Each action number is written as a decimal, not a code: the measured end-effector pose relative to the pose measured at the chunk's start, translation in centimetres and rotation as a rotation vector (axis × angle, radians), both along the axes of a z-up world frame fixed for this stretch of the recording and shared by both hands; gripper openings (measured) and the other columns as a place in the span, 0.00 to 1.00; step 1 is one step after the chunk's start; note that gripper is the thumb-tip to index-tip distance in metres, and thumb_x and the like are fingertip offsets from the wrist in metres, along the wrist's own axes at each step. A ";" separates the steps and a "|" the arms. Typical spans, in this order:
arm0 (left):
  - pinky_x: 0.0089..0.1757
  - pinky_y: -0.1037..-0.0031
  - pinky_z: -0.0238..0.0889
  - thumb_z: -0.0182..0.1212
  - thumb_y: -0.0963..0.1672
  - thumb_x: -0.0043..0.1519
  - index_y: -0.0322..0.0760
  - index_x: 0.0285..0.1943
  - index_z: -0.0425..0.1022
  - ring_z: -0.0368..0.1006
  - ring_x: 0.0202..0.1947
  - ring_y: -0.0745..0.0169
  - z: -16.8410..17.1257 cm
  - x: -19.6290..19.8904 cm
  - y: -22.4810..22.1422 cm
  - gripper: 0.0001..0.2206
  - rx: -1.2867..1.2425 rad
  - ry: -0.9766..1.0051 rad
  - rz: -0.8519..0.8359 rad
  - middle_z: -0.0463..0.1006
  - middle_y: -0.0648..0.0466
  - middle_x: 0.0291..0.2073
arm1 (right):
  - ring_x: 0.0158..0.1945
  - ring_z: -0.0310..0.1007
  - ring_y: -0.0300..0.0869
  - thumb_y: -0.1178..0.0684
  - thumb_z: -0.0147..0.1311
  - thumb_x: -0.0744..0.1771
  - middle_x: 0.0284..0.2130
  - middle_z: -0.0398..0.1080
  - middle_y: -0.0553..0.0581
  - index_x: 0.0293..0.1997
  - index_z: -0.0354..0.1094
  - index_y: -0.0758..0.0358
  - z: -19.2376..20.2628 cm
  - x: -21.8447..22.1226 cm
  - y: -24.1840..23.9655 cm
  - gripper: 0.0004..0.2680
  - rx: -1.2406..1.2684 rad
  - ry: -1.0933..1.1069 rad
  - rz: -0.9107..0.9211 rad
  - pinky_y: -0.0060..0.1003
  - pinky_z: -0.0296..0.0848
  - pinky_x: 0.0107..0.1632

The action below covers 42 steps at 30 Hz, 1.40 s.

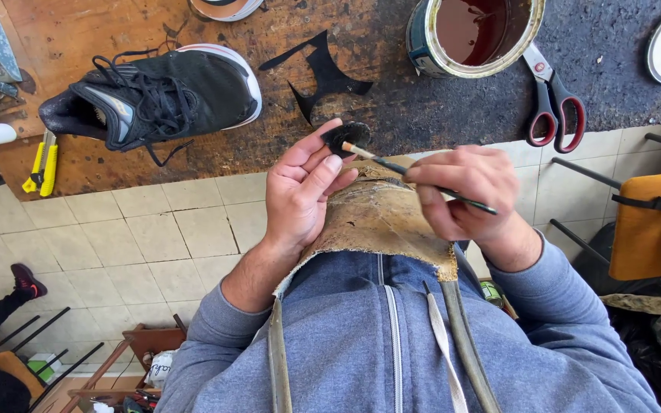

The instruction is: Applying adhesive to a small repair patch and bonding it to the side of a sneaker at a workbench.

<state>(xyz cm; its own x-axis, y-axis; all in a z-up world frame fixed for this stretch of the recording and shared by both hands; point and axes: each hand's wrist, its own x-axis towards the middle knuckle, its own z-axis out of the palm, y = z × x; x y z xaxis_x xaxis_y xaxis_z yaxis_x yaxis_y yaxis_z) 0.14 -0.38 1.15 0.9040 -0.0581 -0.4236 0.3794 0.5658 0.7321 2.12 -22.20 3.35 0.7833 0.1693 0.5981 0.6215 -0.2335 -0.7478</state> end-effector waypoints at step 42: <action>0.46 0.67 0.80 0.59 0.35 0.64 0.24 0.66 0.69 0.78 0.51 0.45 -1.0 -0.3 0.3 0.20 -0.010 0.042 -0.026 0.79 0.34 0.52 | 0.20 0.71 0.49 0.70 0.55 0.63 0.23 0.74 0.63 0.35 0.77 0.74 -2.1 0.4 -1.3 0.05 0.055 0.000 -0.060 0.40 0.72 0.29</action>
